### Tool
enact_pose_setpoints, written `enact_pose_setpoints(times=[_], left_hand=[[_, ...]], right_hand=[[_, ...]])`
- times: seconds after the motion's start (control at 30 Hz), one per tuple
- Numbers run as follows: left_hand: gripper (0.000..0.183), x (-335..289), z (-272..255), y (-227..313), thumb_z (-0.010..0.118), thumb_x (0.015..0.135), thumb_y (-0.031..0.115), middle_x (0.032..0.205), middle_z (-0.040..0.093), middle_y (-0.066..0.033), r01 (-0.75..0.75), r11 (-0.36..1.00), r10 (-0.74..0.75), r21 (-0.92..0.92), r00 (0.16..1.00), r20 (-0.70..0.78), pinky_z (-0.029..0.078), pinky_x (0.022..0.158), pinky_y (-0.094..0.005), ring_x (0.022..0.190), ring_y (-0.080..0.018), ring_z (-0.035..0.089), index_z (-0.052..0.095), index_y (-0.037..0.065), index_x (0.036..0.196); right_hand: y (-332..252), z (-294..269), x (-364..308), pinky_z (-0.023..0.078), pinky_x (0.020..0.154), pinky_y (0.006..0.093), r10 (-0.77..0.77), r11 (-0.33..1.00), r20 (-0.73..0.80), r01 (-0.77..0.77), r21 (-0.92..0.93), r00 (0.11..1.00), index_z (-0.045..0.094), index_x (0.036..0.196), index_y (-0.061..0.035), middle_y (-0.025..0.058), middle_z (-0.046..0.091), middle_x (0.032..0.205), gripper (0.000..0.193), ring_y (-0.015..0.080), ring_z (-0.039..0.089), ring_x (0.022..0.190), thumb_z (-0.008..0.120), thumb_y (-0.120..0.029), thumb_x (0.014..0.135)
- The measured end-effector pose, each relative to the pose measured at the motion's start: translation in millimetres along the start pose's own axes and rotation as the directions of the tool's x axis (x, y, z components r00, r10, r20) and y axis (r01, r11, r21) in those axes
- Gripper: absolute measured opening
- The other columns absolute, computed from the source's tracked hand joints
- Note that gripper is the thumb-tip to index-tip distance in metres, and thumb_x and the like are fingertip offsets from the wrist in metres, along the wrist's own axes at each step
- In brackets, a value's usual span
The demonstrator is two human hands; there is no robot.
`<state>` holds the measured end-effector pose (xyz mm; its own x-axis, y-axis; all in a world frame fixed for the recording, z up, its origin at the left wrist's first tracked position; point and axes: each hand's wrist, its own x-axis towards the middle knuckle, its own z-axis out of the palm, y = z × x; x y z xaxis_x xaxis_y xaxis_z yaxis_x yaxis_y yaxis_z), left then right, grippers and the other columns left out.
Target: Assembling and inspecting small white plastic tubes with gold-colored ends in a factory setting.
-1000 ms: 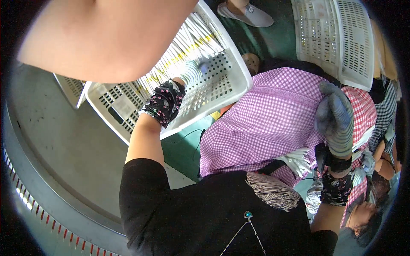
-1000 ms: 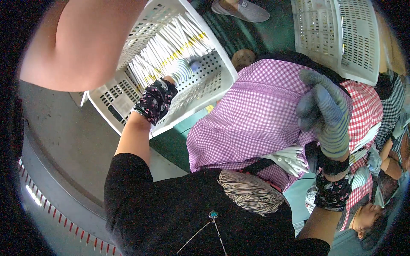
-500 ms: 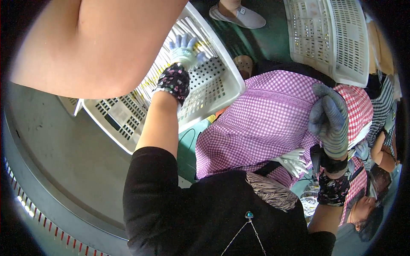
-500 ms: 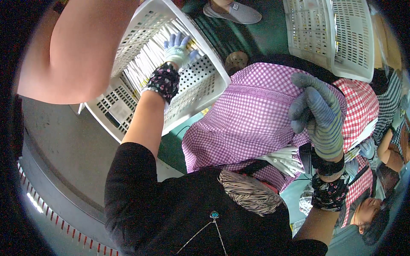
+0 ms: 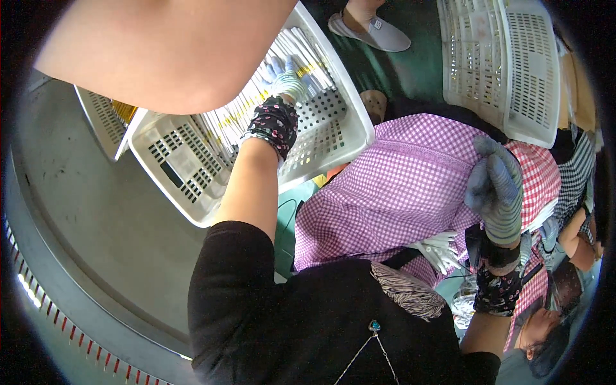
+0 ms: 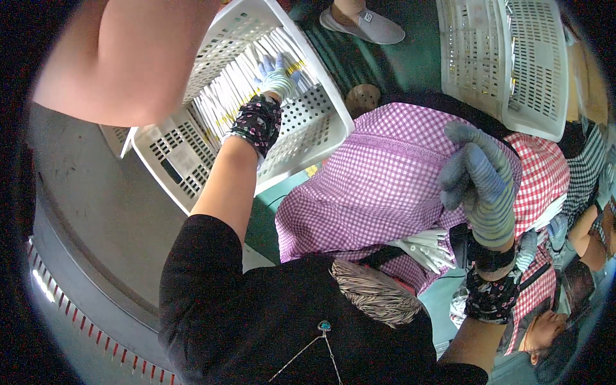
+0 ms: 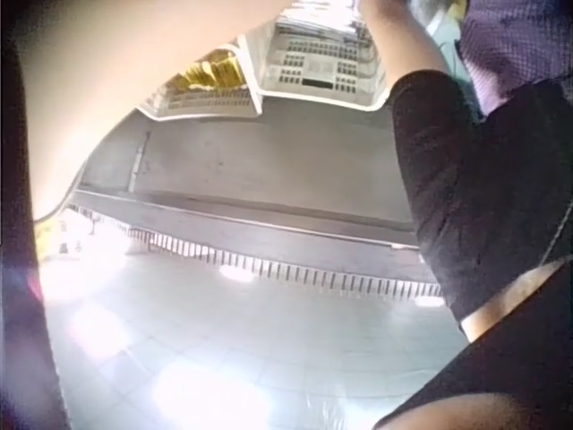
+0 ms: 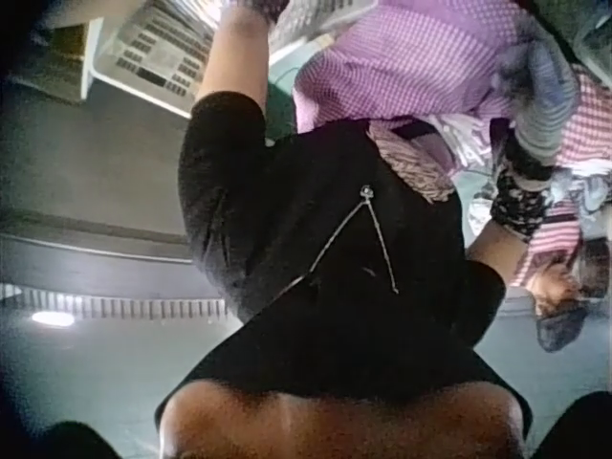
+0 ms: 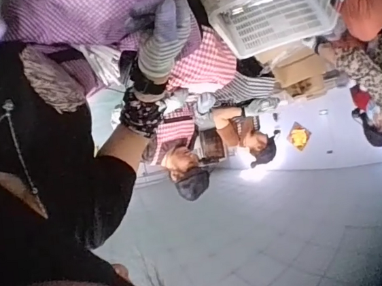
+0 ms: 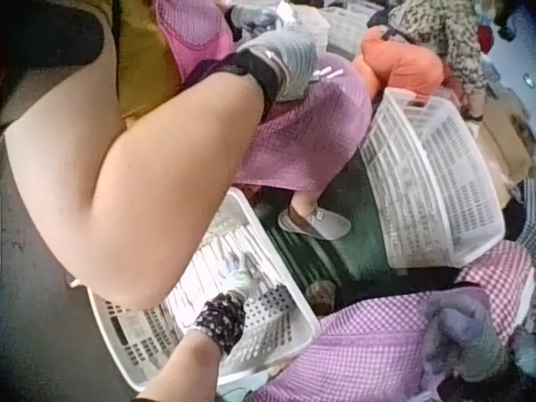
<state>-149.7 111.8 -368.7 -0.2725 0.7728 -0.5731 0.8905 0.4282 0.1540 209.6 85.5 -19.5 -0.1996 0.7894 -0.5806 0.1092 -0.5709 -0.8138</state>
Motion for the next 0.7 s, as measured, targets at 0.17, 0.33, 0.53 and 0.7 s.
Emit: enact_pose_setpoints(times=[0.17, 0.33, 0.53, 0.7], left_hand=[[0.082, 13, 1, -49, 0.064, 0.086, 0.05, 0.16, 0.002, -0.0272, 0.06, 0.969, -0.06, -0.239, 0.998, 0.009, 0.017, 0.119, -0.0462, 0.148, -0.0435, 0.007, 0.027, 0.022, 0.154], [0.07, 4, 11, -57, 0.072, 0.082, 0.028, 0.157, 0.017, -0.0278, 0.104, 0.926, -0.172, -0.362, 0.972, -0.159, 0.026, 0.117, -0.0387, 0.145, -0.0432, 0.021, 0.044, 0.017, 0.145], [0.021, -45, 17, -150, 0.065, 0.084, 0.02, 0.105, 0.063, -0.0146, -0.086, 0.937, -0.108, -0.337, 0.85, -0.516, 0.051, 0.088, -0.0437, 0.097, -0.0362, 0.062, 0.07, 0.013, 0.103], [0.037, -120, -1, -372, 0.051, 0.089, 0.03, 0.114, 0.067, -0.0194, 0.482, 0.86, -0.508, 0.168, 0.838, 0.197, 0.051, 0.092, -0.0413, 0.107, -0.0354, 0.065, 0.069, 0.008, 0.114]], right_hand=[[-1, 16, 0, 0.032, 0.038, 0.0196, 0.035, 0.999, -0.069, -0.033, 0.025, 0.997, 0.053, 0.13, 0.0023, -0.0003, 0.052, 0.064, 0.045, 0.0063, 0.042, 0.043, 0.051, -0.032, 0.1], [6, 1, 1, 0.036, 0.038, 0.0197, -0.051, 0.998, -0.042, 0.05, -0.031, 0.998, 0.056, 0.125, 0.0033, 0.0031, 0.058, 0.063, 0.049, 0.0079, 0.048, 0.042, 0.054, -0.038, 0.098], [3, 11, -3, 0.033, 0.038, 0.0192, -0.004, 0.998, -0.116, -0.003, -0.062, 0.993, 0.056, 0.125, 0.0018, 0.0, 0.056, 0.061, 0.049, 0.0064, 0.045, 0.043, 0.057, -0.037, 0.096], [3, 22, 4, 0.029, 0.04, 0.0201, -0.019, 1.0, -0.073, 0.019, -0.008, 0.997, 0.056, 0.126, 0.0017, -0.0024, 0.051, 0.059, 0.051, 0.0054, 0.041, 0.044, 0.056, -0.04, 0.096]])
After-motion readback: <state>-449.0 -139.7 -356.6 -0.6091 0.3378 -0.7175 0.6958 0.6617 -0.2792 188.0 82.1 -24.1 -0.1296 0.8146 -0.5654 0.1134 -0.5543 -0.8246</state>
